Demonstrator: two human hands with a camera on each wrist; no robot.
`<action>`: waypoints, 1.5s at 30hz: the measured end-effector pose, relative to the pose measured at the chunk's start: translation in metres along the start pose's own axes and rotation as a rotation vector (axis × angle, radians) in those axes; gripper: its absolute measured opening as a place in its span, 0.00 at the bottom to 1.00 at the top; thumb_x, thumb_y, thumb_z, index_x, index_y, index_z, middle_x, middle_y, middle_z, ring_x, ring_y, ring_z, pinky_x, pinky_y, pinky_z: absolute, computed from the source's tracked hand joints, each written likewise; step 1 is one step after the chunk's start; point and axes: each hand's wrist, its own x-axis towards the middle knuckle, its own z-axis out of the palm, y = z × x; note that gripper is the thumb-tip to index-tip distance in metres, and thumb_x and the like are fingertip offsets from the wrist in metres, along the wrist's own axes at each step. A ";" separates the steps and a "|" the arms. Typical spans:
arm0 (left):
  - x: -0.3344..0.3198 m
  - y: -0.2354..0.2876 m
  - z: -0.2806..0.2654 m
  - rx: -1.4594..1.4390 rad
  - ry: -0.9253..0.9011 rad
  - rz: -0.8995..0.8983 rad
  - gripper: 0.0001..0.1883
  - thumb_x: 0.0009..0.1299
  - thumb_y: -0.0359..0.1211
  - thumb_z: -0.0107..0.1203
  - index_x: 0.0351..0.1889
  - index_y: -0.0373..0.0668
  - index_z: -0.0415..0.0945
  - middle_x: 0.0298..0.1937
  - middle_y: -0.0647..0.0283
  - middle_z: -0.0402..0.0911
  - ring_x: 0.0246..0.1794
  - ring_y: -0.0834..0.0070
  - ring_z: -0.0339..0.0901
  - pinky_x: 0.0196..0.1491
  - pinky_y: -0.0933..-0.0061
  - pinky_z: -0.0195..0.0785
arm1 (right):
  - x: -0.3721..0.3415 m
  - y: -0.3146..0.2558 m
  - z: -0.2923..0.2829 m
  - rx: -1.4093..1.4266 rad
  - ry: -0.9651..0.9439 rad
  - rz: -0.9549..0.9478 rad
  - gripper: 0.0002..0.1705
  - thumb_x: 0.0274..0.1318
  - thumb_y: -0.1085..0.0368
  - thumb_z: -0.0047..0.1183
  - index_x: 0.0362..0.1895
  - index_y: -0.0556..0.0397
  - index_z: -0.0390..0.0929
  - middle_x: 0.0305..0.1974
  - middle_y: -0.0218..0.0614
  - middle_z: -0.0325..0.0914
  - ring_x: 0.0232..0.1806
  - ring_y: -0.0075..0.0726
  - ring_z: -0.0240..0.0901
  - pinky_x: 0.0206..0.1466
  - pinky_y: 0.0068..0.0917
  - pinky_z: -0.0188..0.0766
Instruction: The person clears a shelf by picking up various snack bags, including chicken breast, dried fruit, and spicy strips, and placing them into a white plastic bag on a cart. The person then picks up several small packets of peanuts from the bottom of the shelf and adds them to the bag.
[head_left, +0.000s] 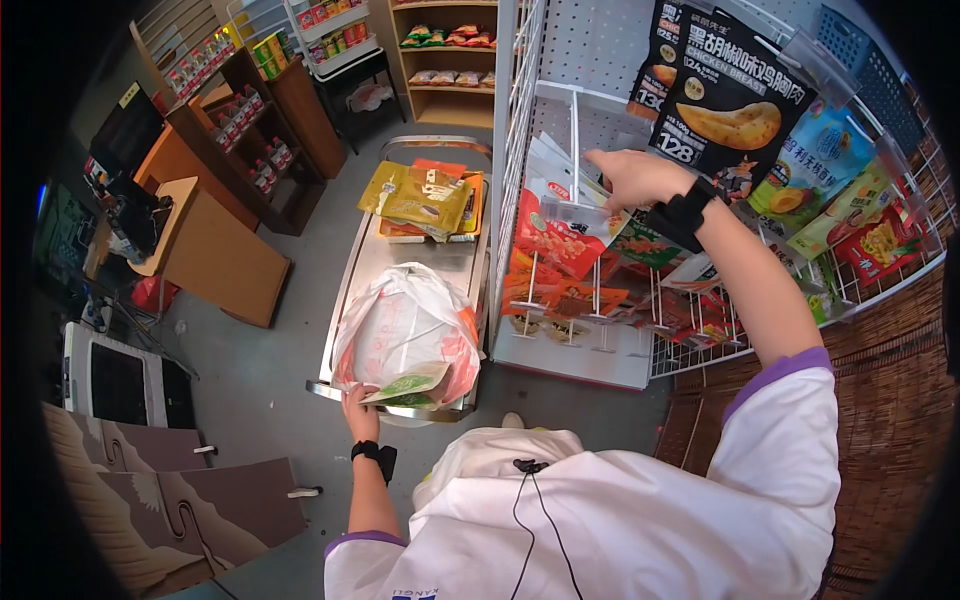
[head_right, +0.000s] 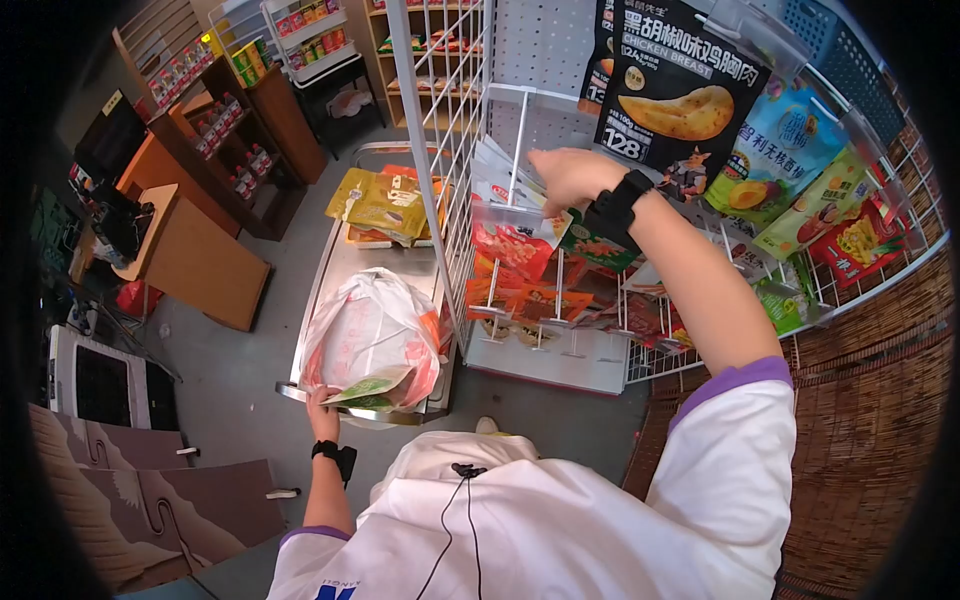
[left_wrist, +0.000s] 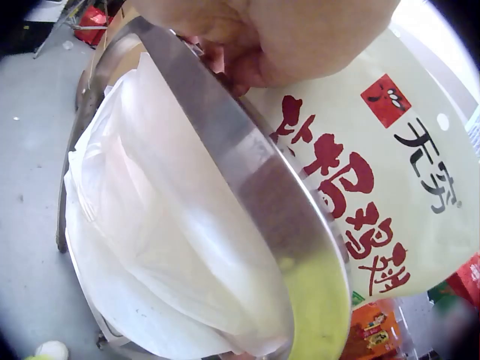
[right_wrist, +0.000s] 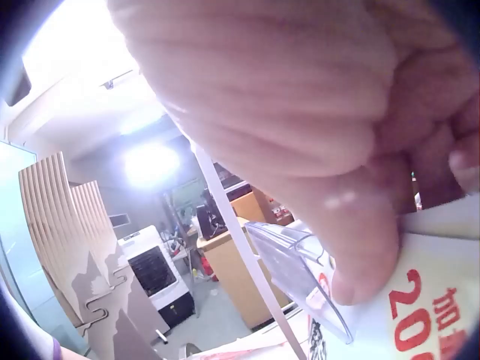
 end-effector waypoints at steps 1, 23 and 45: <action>0.000 0.000 0.001 -0.004 0.023 0.027 0.08 0.64 0.24 0.49 0.36 0.45 0.78 0.43 0.57 0.79 0.56 0.60 0.71 0.73 0.54 0.42 | 0.002 0.000 -0.002 0.000 -0.001 0.000 0.44 0.39 0.62 0.70 0.62 0.53 0.63 0.44 0.47 0.79 0.43 0.48 0.78 0.44 0.38 0.74; 0.000 0.009 0.004 0.003 0.057 -0.012 0.08 0.64 0.24 0.47 0.33 0.41 0.78 0.39 0.56 0.78 0.50 0.57 0.73 0.72 0.55 0.43 | -0.008 -0.014 -0.010 0.013 -0.126 -0.203 0.15 0.41 0.68 0.60 0.37 0.60 0.79 0.26 0.51 0.77 0.31 0.54 0.76 0.35 0.41 0.70; 0.000 0.016 -0.015 0.036 -0.005 0.085 0.12 0.57 0.20 0.51 0.36 0.46 0.78 0.42 0.62 0.79 0.55 0.64 0.71 0.69 0.56 0.44 | -0.047 -0.024 0.011 0.041 0.124 -0.083 0.47 0.44 0.70 0.62 0.70 0.50 0.55 0.30 0.47 0.80 0.34 0.52 0.77 0.38 0.39 0.71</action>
